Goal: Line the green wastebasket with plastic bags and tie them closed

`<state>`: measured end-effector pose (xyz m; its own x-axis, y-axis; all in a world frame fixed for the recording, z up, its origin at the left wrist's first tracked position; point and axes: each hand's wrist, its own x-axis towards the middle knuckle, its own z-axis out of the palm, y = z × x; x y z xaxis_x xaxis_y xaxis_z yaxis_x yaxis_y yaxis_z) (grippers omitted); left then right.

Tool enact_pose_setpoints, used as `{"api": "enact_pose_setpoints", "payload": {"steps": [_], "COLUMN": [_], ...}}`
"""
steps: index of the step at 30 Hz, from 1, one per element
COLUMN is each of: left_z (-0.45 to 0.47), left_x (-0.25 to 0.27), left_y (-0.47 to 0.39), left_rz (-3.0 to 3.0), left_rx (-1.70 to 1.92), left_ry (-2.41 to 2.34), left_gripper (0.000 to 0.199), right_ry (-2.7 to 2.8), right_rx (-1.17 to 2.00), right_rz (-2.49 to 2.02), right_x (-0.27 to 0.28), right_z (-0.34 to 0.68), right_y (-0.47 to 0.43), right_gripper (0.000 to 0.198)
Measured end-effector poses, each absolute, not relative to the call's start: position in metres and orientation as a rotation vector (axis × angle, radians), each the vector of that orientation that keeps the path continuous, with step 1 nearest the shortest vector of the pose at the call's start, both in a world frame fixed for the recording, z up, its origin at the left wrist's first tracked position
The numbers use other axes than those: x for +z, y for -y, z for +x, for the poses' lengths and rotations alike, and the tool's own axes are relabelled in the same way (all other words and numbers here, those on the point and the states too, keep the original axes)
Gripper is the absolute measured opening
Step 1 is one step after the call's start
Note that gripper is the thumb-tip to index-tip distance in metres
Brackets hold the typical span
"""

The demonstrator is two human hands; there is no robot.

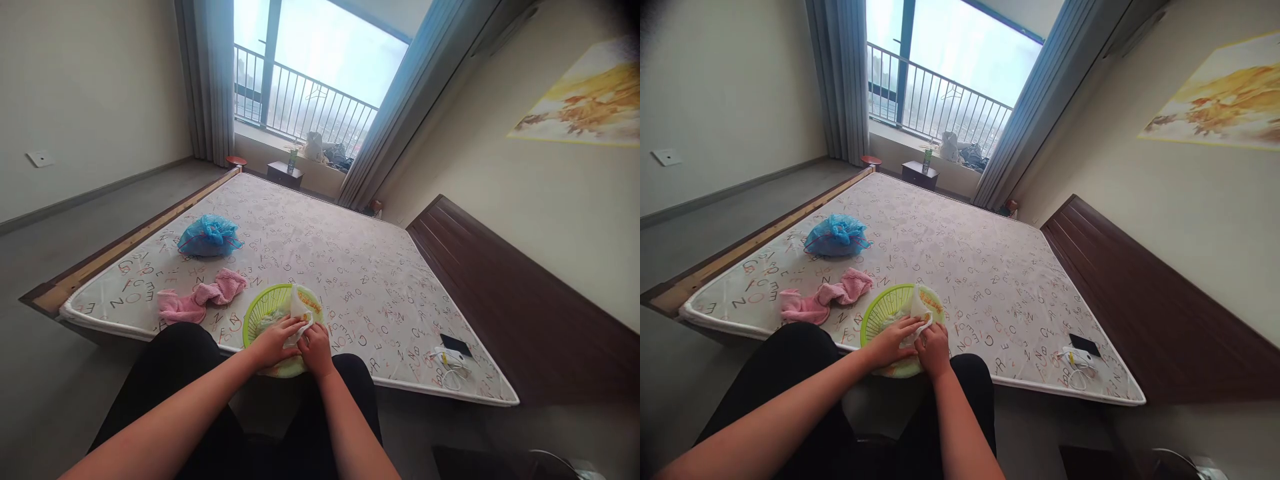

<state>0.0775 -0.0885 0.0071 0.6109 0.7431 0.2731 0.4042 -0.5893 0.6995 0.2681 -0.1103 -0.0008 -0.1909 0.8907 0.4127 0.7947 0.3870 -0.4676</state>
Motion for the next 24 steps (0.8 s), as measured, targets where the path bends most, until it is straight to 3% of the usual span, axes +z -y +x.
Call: {"api": "enact_pose_setpoints", "payload": {"steps": [5,12,18,24], "left_z": [0.080,0.082,0.084,0.082], "left_x": [0.010,0.007,0.006,0.016], "left_y": [0.091,0.093,0.092,0.095], "left_rz": [2.230,2.102,2.203,2.232], "left_rx": [0.789,0.895,0.833,0.854], "left_ry": [-0.944,-1.043,-1.075,-1.042], "left_gripper": [0.072,0.087,0.043,0.041], "right_ry": [1.977,1.876,1.735,1.698], "right_rx": [0.176,0.215,0.224,0.211], "right_rz": [-1.498,-1.495,-1.475,-1.471], "right_x": [0.001,0.005,0.000,-0.002], "right_z": [0.267,0.267,0.265,0.266], "right_y": [0.109,0.110,0.110,0.111], "right_gripper": [0.022,0.019,0.013,0.020]}}
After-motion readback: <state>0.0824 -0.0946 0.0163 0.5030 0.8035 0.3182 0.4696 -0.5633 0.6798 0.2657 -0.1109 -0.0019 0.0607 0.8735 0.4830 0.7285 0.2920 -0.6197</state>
